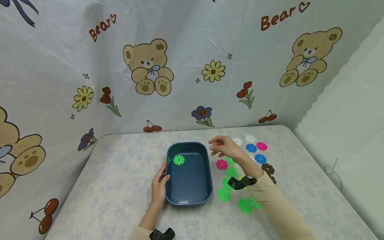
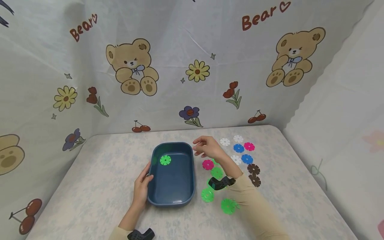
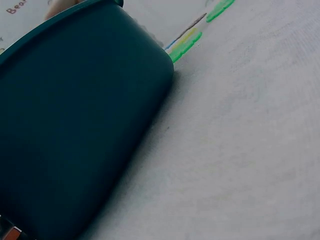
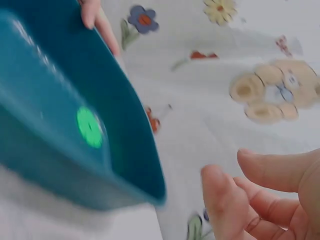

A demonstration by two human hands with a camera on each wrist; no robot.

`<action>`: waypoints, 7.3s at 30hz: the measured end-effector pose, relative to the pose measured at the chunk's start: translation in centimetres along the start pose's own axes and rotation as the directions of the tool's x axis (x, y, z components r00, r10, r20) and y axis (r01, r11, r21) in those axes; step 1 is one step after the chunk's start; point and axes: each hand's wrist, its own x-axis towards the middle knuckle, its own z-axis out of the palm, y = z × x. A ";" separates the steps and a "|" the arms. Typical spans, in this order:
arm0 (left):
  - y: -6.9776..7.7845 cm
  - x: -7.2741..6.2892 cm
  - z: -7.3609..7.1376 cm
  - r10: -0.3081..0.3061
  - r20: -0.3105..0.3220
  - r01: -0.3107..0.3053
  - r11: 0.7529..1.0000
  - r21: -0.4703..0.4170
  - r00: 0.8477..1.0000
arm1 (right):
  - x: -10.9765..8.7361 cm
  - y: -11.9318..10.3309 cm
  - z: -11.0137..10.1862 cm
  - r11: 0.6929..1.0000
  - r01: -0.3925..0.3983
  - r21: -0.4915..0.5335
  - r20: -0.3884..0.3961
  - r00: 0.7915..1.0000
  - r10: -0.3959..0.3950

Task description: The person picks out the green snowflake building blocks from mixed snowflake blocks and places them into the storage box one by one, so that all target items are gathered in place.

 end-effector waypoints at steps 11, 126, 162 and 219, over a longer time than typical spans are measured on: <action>0.0 -0.4 0.1 -0.005 -0.005 0.005 1.000 0.007 1.000 | -2.1 4.7 -6.0 0.988 -0.143 -0.065 -0.131 0.982 0.133; 0.0 0.1 0.0 0.022 -0.002 -0.022 0.999 -0.033 1.000 | 3.5 1.4 11.6 0.999 -0.016 0.049 0.090 0.996 0.011; 0.0 -0.1 0.1 0.005 -0.004 -0.005 1.000 -0.019 1.000 | 4.2 1.6 12.2 0.993 -0.108 -0.036 0.086 0.990 0.111; 0.0 -0.1 0.0 0.008 -0.012 -0.009 1.000 -0.026 1.000 | -3.7 9.2 -1.6 0.881 -0.239 -0.409 -0.115 0.971 0.210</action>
